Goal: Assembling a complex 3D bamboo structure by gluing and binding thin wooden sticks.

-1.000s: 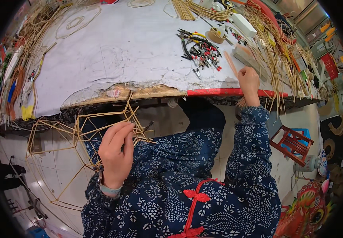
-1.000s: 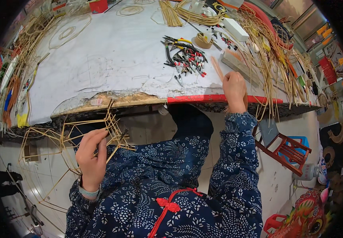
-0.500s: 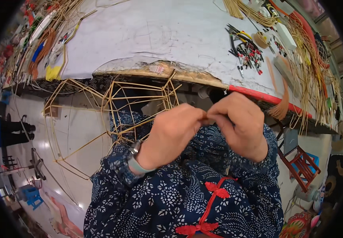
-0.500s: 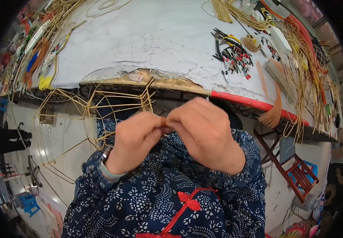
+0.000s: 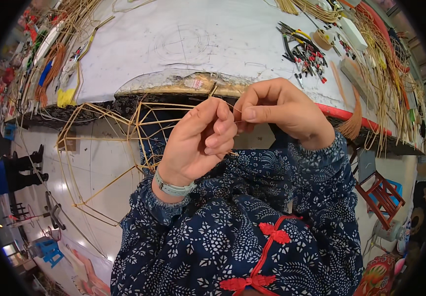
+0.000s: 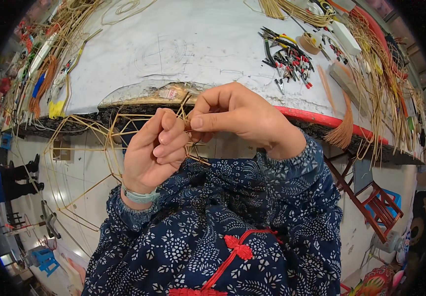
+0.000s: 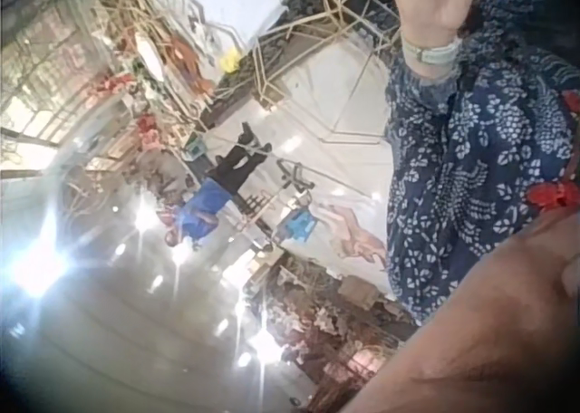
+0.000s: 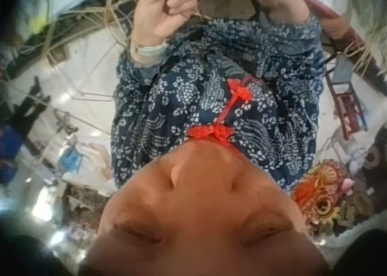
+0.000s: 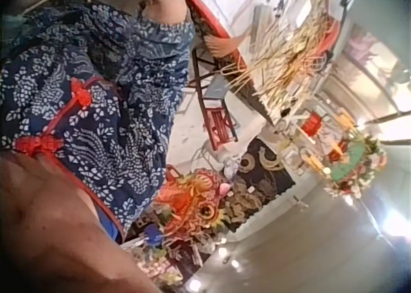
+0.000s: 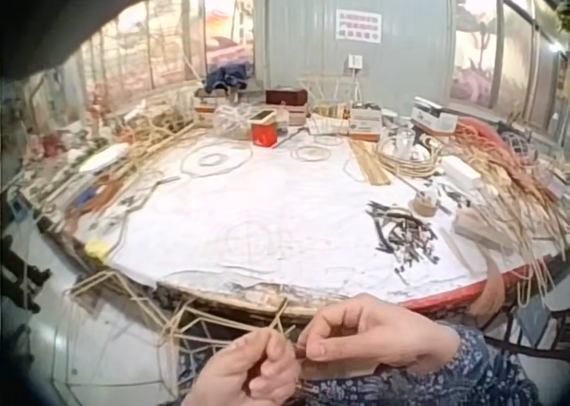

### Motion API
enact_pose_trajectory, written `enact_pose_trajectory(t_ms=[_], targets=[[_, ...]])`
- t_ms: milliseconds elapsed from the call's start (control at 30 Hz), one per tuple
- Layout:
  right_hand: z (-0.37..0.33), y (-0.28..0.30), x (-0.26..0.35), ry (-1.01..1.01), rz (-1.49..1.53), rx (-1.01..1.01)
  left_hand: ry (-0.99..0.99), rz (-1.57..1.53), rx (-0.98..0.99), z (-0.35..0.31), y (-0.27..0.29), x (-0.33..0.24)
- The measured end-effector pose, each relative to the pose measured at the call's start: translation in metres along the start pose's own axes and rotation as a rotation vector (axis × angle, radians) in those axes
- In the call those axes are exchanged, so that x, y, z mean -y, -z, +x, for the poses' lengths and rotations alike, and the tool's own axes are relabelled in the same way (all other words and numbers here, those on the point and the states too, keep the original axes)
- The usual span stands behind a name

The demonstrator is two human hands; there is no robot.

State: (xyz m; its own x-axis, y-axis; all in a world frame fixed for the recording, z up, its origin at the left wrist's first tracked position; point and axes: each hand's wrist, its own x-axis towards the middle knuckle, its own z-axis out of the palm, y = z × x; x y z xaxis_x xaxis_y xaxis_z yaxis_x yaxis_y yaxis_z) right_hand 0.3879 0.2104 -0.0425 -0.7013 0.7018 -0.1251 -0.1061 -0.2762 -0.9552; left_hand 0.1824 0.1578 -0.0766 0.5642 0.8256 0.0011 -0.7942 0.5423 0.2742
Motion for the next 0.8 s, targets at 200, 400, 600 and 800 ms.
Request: enact_pose_trajectory(t_ms=[200, 400, 600, 800], targets=[[0.002, 0.003, 0.011, -0.115, 0.053, 0.010, -0.021, 0.009, -0.031, 0.002, 0.000, -0.003], [0.002, 0.007, 0.012, -0.126, 0.013, 0.030, -0.109, 0.223, -0.107, 0.002, -0.002, -0.002], [-0.005, -0.002, -0.006, -0.001, -0.281, -0.211, -0.964, 1.941, -0.244, 0.006, -0.005, -0.006], [-0.012, 0.009, -0.042, 0.062, -0.607, -0.620, -0.876, 2.129, -0.412, 0.003, 0.013, -0.012]])
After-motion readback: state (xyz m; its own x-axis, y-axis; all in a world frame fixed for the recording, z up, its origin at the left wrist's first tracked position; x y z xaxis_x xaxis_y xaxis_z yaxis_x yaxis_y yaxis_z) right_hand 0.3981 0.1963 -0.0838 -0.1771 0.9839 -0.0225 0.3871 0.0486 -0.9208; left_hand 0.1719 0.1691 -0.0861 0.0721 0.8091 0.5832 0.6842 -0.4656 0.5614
